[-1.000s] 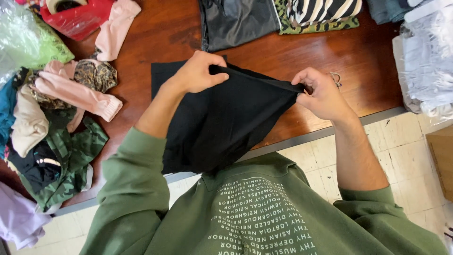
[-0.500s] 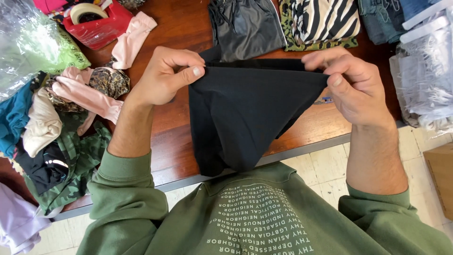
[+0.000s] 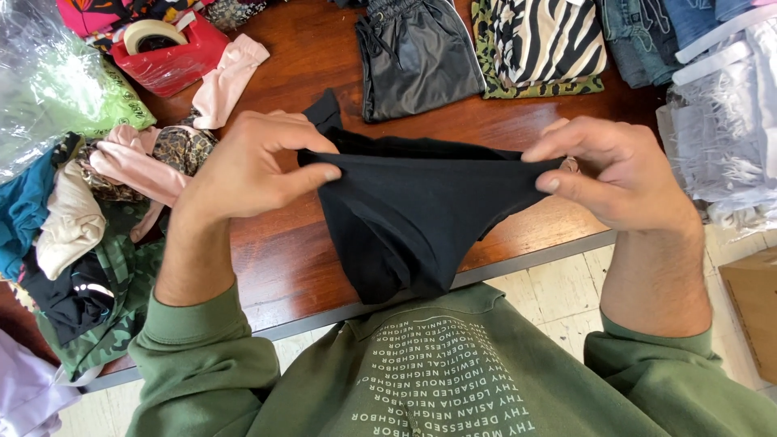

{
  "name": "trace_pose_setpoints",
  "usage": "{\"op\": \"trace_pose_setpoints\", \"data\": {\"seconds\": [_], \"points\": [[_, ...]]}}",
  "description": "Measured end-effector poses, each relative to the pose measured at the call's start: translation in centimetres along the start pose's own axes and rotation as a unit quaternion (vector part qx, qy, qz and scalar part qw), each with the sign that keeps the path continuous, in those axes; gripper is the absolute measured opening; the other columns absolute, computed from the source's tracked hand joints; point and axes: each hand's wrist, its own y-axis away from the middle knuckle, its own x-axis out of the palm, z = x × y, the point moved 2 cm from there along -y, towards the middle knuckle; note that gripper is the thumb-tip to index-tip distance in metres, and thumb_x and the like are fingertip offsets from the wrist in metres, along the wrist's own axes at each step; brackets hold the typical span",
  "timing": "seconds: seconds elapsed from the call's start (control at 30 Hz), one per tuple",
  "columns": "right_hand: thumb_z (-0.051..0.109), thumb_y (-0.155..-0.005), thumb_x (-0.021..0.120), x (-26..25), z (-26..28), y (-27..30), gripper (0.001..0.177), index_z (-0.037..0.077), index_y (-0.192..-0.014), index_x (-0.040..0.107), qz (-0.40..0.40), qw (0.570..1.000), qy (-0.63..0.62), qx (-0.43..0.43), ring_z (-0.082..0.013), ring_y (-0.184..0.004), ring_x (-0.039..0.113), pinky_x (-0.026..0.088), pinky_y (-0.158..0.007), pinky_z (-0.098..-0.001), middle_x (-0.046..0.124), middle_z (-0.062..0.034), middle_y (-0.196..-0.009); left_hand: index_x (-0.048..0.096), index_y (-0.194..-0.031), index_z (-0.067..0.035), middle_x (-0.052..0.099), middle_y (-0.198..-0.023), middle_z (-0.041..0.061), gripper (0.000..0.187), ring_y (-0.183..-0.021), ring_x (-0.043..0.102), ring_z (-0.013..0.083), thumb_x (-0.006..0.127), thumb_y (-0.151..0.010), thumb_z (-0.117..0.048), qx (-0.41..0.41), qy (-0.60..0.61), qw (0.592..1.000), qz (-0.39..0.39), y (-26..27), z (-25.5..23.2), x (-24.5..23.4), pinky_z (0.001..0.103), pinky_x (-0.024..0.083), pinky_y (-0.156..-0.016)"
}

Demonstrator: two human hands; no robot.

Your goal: The person folds a zebra-print top and a pair of black shorts on a wooden table.

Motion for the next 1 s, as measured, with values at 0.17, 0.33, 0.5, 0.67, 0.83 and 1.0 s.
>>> {"op": "trace_pose_setpoints", "data": {"seconds": [0.17, 0.33, 0.5, 0.67, 0.83, 1.0], "points": [[0.009, -0.117, 0.074, -1.0, -0.5, 0.7, 0.037, -0.001, -0.153, 0.071, 0.013, 1.0, -0.005, -0.006, -0.0136, -0.12, 0.084, 0.066, -0.108, -0.0255, 0.086, -0.0084, -0.132, 0.087, -0.124, -0.005, 0.088, -0.111, 0.007, 0.009, -0.11, 0.08, 0.0242, 0.079, -0.12, -0.008, 0.021, 0.084, 0.996, -0.026, 1.8, 2.7, -1.0, 0.041, 0.059, -0.111], [0.012, -0.121, 0.066, -0.3, -0.3, -0.2, 0.032, -0.003, -0.149, 0.066, 0.013, 0.997, -0.047, -0.065, -0.0308, -0.139, 0.082, 0.065, -0.134, -0.0485, 0.084, -0.0204, -0.137, 0.083, -0.124, -0.003, 0.087, -0.128, 0.017, 0.024, -0.129, 0.083, 0.0345, 0.07, -0.121, -0.024, 0.027, 0.277, 0.961, -0.012, 2.1, 4.0, -0.7, 0.052, 0.062, -0.128], [0.009, -0.119, 0.069, 0.0, 0.6, -1.6, 0.028, -0.002, -0.145, 0.066, 0.017, 0.994, -0.05, -0.093, -0.0299, -0.134, 0.084, 0.067, -0.136, -0.0515, 0.085, -0.0152, -0.13, 0.078, -0.11, -0.007, 0.074, -0.098, 0.001, 0.017, -0.084, 0.062, 0.0103, 0.067, -0.118, -0.017, -0.011, 0.226, 0.974, 0.008, 2.1, 3.3, -0.5, 0.028, 0.049, -0.076], [0.025, -0.093, 0.105, 1.2, 3.9, -2.4, 0.039, 0.012, -0.124, 0.087, 0.068, 0.969, 0.231, -0.06, -0.0169, -0.1, 0.082, 0.066, -0.095, -0.0325, 0.091, -0.0006, -0.117, 0.088, -0.11, -0.016, 0.082, -0.091, 0.001, 0.011, -0.088, 0.075, 0.0281, 0.085, -0.1, -0.015, -0.021, -0.226, 0.974, 0.012, 1.7, -1.0, 1.8, 0.047, 0.05, -0.084], [-0.015, -0.096, 0.082, 2.9, 2.5, -1.9, 0.034, 0.008, -0.088, 0.057, -0.01, 0.882, 0.444, -0.156, -0.0266, -0.089, 0.071, 0.048, -0.083, -0.0414, 0.088, -0.0058, -0.113, 0.075, -0.102, -0.01, 0.078, -0.102, 0.004, 0.022, -0.087, 0.063, 0.0284, 0.073, -0.109, 0.01, 0.156, -0.376, 0.899, -0.162, 2.7, -2.0, 2.7, 0.044, 0.035, -0.079], [-0.026, -0.101, 0.07, 3.5, 2.4, -1.7, 0.05, 0.009, -0.072, 0.049, -0.107, 0.819, 0.487, -0.283, -0.0315, -0.098, 0.084, 0.044, -0.085, -0.0443, 0.102, -0.0111, -0.121, 0.066, -0.091, -0.012, 0.081, -0.099, 0.005, 0.036, -0.084, 0.076, 0.0214, 0.076, -0.117, 0.011, 0.241, -0.485, 0.805, -0.242, 3.1, -3.0, 2.5, 0.038, 0.028, -0.076]]}}
